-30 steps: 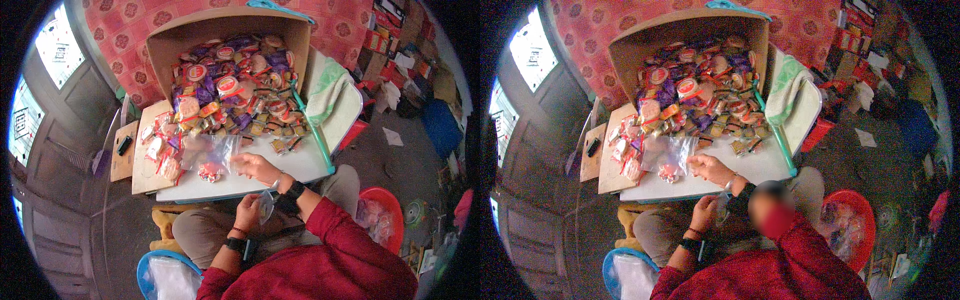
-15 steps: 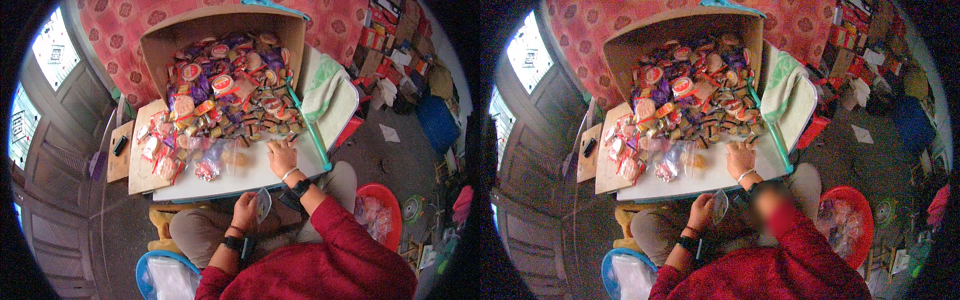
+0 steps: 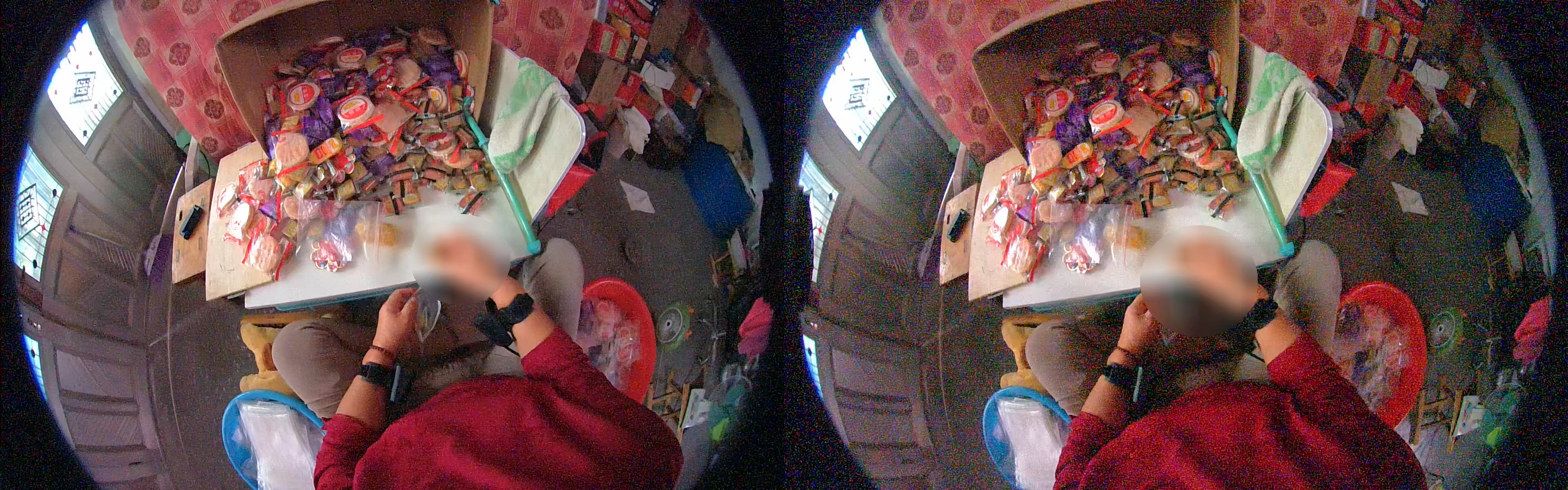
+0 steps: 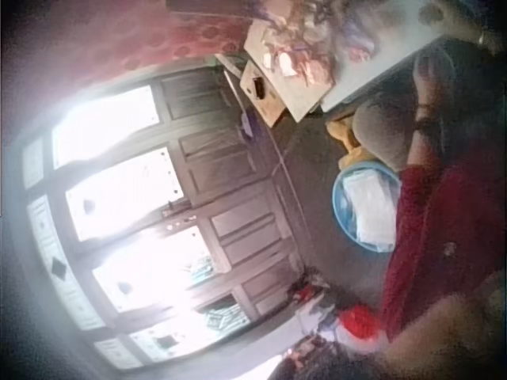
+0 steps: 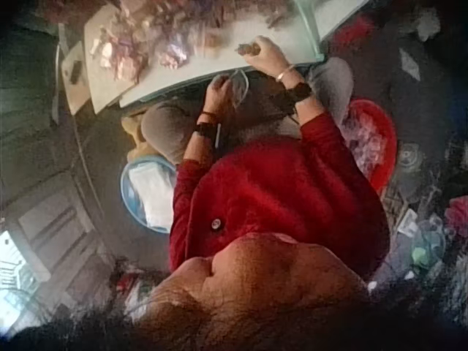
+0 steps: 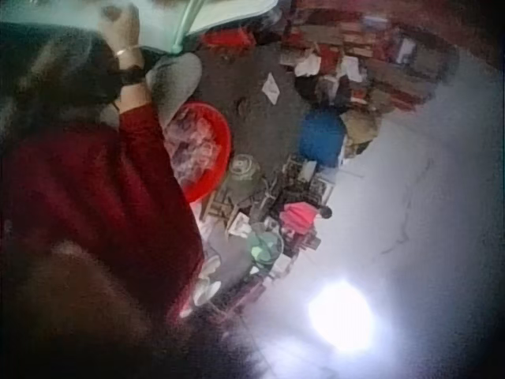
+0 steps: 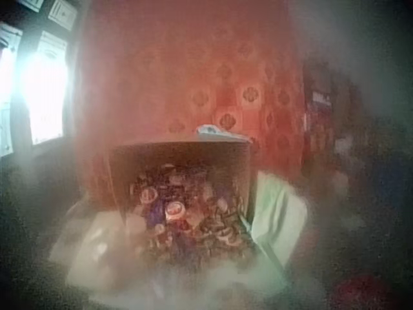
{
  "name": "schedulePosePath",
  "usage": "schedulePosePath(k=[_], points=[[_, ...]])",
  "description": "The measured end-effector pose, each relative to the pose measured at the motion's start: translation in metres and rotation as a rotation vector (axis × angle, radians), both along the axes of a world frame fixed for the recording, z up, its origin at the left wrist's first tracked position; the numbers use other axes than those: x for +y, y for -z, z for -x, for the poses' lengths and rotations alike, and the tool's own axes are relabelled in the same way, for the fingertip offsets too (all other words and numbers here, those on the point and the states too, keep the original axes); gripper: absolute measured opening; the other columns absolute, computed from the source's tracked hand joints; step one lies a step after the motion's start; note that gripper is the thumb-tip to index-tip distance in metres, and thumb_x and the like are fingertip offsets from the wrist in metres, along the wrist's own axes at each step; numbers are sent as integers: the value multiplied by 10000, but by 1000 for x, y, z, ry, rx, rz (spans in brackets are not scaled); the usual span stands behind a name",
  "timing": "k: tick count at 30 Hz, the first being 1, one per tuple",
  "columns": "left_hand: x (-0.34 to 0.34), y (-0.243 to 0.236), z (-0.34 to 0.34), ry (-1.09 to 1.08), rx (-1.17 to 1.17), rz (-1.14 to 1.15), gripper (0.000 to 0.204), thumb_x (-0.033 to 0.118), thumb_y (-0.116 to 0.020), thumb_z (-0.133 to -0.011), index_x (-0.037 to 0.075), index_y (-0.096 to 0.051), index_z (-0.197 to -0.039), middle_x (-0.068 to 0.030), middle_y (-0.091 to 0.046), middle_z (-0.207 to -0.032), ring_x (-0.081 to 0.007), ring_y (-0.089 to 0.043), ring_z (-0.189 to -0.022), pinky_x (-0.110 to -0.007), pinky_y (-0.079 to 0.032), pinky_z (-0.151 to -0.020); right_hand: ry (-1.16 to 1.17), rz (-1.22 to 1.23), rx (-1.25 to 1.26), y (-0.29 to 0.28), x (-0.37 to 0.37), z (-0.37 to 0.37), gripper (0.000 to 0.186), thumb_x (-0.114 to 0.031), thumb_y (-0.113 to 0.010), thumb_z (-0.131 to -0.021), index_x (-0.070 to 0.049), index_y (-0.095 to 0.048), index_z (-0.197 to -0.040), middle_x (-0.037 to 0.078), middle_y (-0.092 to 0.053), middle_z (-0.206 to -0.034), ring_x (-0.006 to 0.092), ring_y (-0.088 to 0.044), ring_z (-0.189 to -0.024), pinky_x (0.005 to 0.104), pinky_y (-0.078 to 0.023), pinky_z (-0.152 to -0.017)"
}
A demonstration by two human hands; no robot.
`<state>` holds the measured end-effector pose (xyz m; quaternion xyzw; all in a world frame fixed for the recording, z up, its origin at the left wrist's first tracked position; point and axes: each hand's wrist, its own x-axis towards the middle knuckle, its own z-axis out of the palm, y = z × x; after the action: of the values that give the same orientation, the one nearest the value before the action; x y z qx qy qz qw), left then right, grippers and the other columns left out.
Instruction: The person sorts various small packaged food items from a cardboard box, places them into small plastic bags by hand, and puts the filled bags into a red bucket.
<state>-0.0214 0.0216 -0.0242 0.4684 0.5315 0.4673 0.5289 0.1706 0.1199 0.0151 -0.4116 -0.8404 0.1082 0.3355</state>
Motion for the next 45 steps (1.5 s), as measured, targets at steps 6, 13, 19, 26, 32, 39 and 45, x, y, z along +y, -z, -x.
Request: schedulePosePath(k=[6, 13, 19, 26, 32, 39, 45], points=[[1, -3, 0, 30, -42, 36, 229, 144, -517, -887, -18, -566, -1040, -55, -625, -870, -90, -536, -718, -239, -450, -615, -326, 321, 42, -8, -28, 1, 153, -204, -584, -788, -59, -568, -836, 107, -557, -790, 238, -511, -738, 367, -422, -702], [1, -15, -6, 12, -152, 53, 224, 167, -522, -897, -19, -575, -1011, -39, -625, -870, -79, -544, -746, -226, -452, -623, -356, 368, -216, -21, -52, 16, 190, -199, -569, -803, -37, -562, -901, 114, -550, -814, 251, -519, -745, 357, -424, -678], [1, -8, 3, 43, -112, 61, 177, 94, -504, -900, -5, -551, -1038, -44, -617, -944, -104, -567, -815, -236, -478, -690, -297, 107, -109, -51, -55, 26, 155, -137, -582, -766, -55, -529, -886, 85, -510, -846, 238, -497, -777, 350, -404, -688], [-1, -18, 0, 20, -155, 129, 187, 162, -508, -911, 1, -566, -986, -3, -567, -749, -59, -497, -614, -210, -419, -534, 199, -77, -56, -51, 12, -5, 443, -236, -610, -748, -44, -478, -1125, 124, -485, -1152, 307, -445, -1088, 421, -369, -899], [-1, -19, -2, -6, -187, 131, 185, 160, -518, -904, 4, -564, -992, 1, -555, -705, -58, -486, -575, -210, -408, -506, 380, 180, -297, -29, 48, -23, 538, -283, -655, -703, -83, -455, -1160, 118, -472, -1179, 324, -419, -1135, 466, -368, -898], [-1, -26, -3, 30, -18, -33, 188, 164, -521, -900, 5, -568, -990, -9, -560, -681, -68, -493, -538, -217, -403, -476, 350, 120, -257, -18, 30, -14, 430, -339, -646, -698, -44, -499, -974, 140, -548, -932, 337, -541, -875, 459, -441, -741], [-4, -39, -4, 40, -32, 47, 200, 169, -519, -901, 7, -557, -1012, -20, -562, -692, -66, -480, -524, -223, -396, -465, 246, 336, 80, -28, -7, -2, 255, -237, -608, -763, -12, -531, -853, 156, -566, -760, 261, -576, -716, 367, -450, -635]])
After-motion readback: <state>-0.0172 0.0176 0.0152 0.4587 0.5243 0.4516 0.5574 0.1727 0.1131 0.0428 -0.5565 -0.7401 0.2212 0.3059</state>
